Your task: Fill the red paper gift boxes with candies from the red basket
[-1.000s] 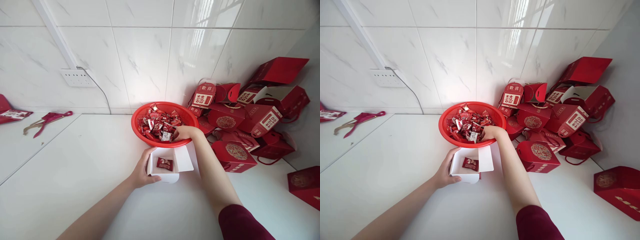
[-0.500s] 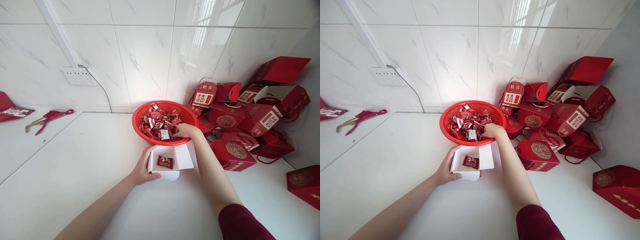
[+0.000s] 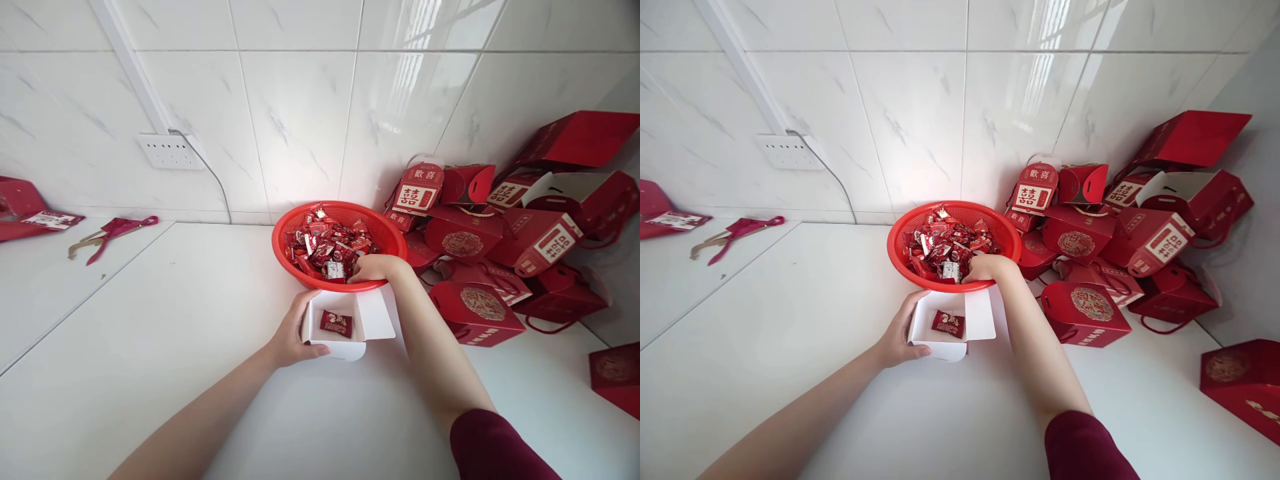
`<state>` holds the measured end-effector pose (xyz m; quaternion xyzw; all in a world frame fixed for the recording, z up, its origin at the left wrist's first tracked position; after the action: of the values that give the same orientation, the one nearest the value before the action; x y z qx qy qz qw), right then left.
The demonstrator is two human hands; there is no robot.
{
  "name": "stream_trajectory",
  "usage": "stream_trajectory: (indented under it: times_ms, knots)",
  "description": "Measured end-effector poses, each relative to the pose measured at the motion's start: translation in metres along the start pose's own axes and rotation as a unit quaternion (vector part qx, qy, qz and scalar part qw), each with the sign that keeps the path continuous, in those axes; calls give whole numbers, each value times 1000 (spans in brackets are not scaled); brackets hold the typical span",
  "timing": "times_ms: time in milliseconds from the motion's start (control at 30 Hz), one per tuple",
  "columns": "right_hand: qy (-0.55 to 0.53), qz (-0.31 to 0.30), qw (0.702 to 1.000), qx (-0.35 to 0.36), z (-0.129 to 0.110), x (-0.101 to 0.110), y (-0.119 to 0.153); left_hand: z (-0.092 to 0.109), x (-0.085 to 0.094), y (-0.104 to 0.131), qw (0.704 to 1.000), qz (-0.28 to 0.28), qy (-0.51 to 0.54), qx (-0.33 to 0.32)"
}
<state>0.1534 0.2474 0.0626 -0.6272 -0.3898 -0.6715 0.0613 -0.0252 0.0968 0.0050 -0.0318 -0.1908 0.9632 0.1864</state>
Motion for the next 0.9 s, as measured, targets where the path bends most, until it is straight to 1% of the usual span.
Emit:
stream_trajectory:
  times_ms: [133, 267, 533, 767, 900]
  knots:
    - [9, -2, 1000, 24, -17, -1, -4, 1, -1, -1, 1000, 1, 12, -2]
    - [-10, -18, 998, 55, -24, 1, 0, 2, -2, -1, 1000, 4, 10, 1]
    - [-55, -31, 996, 62, -33, 8, 10, 0, -2, -1, 1000, -1, 12, 7]
    - [-80, -43, 991, 94, -34, 9, 11, 0, -1, -1, 1000, 1, 7, 2]
    - [-93, -15, 989, 113, -32, 11, 13, 2, -2, -1, 1000, -5, 5, -1]
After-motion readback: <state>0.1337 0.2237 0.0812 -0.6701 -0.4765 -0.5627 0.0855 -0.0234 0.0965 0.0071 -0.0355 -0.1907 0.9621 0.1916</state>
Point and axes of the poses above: each hand's wrist, its own y-axis away from the middle knuckle, its own x-axis out of the back of the hand, z = x × y, the point moved 5 cm from there along -y, towards the middle knuckle, and after that the axes turned 12 degrees about y, right-handed, at the moved point
